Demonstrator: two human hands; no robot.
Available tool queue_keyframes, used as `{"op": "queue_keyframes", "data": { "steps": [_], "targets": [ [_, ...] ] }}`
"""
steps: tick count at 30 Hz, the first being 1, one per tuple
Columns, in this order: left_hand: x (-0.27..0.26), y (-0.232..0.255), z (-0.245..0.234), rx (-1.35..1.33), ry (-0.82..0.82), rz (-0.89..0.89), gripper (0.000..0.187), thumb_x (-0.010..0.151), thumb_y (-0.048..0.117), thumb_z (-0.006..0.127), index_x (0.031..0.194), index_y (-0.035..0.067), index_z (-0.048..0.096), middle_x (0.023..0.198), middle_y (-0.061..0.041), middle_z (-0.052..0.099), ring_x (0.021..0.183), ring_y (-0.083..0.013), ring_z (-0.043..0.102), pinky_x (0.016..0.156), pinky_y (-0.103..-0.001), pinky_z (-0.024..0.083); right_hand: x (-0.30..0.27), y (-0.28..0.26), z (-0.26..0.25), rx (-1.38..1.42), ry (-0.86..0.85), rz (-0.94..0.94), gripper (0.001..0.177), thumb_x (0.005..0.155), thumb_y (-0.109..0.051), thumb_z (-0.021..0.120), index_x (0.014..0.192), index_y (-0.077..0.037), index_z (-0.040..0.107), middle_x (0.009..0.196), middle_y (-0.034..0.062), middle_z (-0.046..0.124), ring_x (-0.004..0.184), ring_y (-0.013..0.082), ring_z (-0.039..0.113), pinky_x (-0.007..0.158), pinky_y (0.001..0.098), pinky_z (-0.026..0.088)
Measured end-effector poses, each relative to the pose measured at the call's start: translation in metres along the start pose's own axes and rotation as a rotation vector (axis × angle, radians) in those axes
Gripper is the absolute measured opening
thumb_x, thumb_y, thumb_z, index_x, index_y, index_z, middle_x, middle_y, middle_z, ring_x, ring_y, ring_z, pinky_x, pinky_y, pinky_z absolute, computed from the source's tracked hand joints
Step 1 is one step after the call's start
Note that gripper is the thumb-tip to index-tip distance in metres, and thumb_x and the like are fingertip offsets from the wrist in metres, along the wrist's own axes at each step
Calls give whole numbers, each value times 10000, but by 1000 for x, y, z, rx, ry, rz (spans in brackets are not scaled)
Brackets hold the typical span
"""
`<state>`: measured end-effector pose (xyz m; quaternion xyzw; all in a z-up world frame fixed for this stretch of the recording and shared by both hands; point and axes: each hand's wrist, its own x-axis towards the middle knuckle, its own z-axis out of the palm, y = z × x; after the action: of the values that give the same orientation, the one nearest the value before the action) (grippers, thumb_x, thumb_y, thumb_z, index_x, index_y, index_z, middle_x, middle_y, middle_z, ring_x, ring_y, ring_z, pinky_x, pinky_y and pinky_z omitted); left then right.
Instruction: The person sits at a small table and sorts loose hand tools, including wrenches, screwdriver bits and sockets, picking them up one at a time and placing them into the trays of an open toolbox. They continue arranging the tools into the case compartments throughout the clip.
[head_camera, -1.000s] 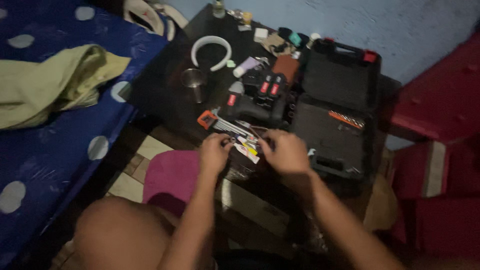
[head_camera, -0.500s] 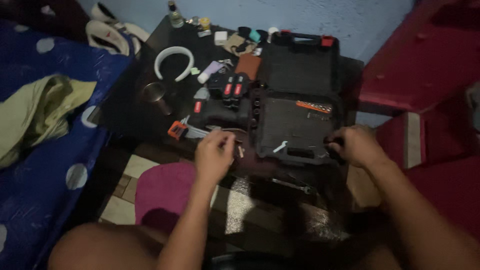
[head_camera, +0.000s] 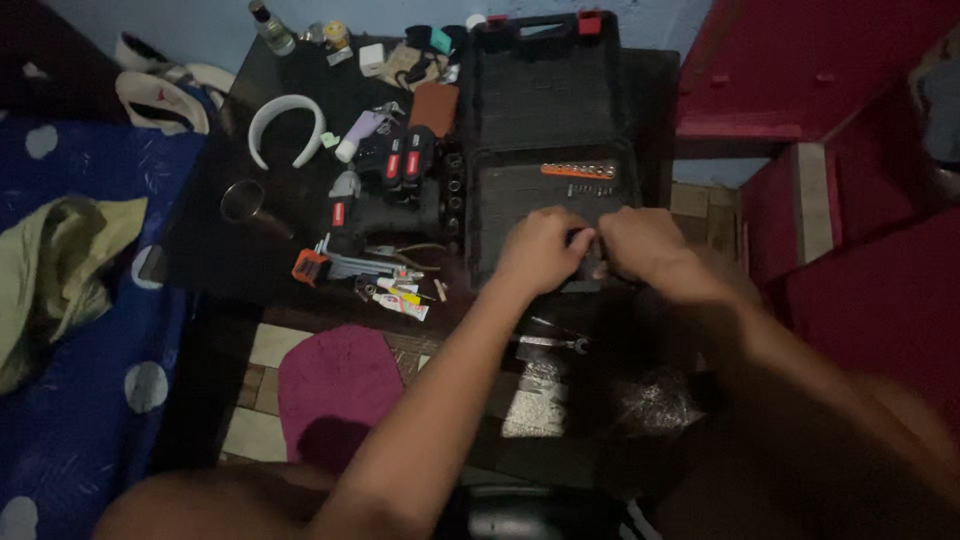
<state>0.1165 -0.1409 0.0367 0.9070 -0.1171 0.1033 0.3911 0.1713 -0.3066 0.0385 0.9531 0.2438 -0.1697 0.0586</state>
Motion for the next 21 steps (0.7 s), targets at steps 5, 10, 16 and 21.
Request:
{"op": "queue_keyframes", "data": {
  "steps": [5, 10, 16, 21],
  "targets": [
    [23, 7, 14, 30, -160, -128, 216, 882, 246, 662, 983, 107, 793, 963, -162, 758, 929, -384, 723, 827, -486, 566, 10, 21, 11, 149, -41, 10, 176, 804, -306, 809, 914, -169, 826, 961, 116, 778, 943, 320, 755, 822, 463, 594],
    [26, 0, 11, -54, -251, -230, 285, 887, 311, 706, 1049, 90, 785, 931, -192, 765, 897, -353, 759, 814, -436, 594, 5, 17, 6, 163, -33, -4, 275, 762, -326, 843, 955, -137, 788, 966, 116, 782, 947, 304, 754, 833, 438, 601],
    [28, -18, 13, -99, -264, -294, 276, 884, 282, 718, 1062, 83, 786, 955, -189, 768, 895, -330, 770, 821, -419, 589, -6, 14, -1, 168, -72, -56, 213, 864, -372, 766, 987, -199, 794, 1010, 90, 770, 990, 305, 732, 861, 455, 576],
    [31, -24, 32, 131, -347, -307, 246, 858, 210, 744, 1058, 76, 796, 1031, -238, 739, 972, -394, 728, 869, -465, 571, -2, 23, 8, 315, 29, -51, 185, 875, -198, 712, 1040, -204, 795, 1021, 113, 765, 963, 317, 738, 845, 452, 582]
  ]
}}
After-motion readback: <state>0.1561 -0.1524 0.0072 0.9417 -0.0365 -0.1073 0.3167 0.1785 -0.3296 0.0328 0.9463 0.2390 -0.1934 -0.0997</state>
